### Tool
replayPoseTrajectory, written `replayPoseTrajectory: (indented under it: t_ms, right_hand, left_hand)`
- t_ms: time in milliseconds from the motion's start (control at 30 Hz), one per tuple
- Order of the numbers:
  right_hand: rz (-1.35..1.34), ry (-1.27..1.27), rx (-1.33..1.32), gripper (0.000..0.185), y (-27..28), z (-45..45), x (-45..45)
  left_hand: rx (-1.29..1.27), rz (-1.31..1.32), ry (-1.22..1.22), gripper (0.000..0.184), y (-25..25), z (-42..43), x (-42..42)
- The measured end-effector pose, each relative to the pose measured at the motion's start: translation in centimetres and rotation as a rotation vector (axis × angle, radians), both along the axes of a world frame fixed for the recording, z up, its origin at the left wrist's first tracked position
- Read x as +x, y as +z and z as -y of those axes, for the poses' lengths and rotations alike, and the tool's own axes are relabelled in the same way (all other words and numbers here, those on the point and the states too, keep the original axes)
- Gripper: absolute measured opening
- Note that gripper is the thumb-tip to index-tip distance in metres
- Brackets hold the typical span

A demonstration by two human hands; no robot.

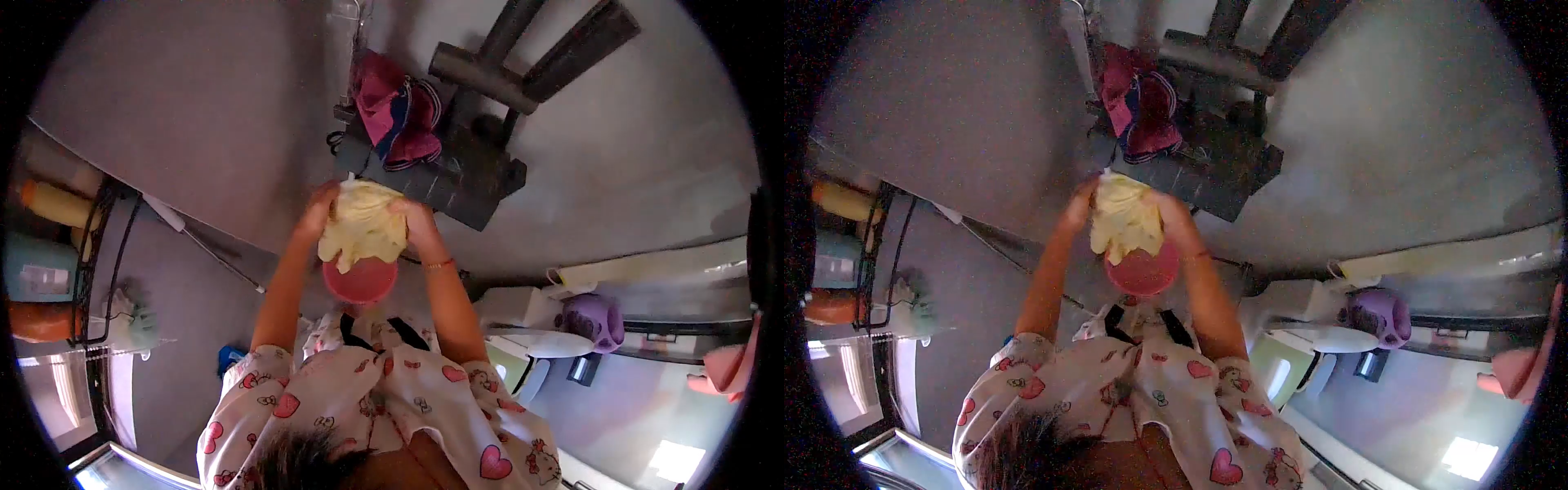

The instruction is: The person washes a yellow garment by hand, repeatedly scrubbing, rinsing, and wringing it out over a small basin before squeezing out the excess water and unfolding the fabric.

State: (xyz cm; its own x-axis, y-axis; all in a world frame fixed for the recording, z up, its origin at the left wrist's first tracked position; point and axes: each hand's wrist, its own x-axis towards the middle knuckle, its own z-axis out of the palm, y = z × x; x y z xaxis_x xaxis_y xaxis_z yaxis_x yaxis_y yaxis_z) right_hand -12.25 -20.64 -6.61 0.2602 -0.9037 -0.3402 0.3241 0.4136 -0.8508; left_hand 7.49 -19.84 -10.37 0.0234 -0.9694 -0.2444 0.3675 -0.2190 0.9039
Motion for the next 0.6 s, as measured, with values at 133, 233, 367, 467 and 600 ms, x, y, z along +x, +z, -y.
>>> replayPoseTrajectory:
  t_ms: [133, 233, 367, 467, 600]
  right_hand:
    - [0.108, 0.320, 0.019, 0.021, -0.7, 1.5, 2.3]
    - [-0.118, 0.424, 0.091, 0.022, -3.8, 3.7, 2.7]
    - [0.092, 0.532, -0.178, 0.026, -2.3, 3.4, 1.6]
    - [0.106, 0.671, -0.154, 0.030, -2.5, 4.8, 1.3]
    - [-0.088, 0.740, -0.154, 0.039, 4.0, 2.8, 1.5]
  left_hand:
    - [-0.101, 0.144, -0.197, 0.060, 1.3, -2.0, -2.4]
    - [-0.272, 0.290, -0.189, 0.060, 2.0, -2.2, -2.9]
    - [-0.276, 0.391, -0.168, 0.046, 0.7, 0.2, -1.6]
    - [-0.380, 0.564, -0.038, 0.035, 2.2, 0.9, -1.2]
    - [-0.424, 0.915, -0.059, 0.034, 5.3, 0.4, -1.3]
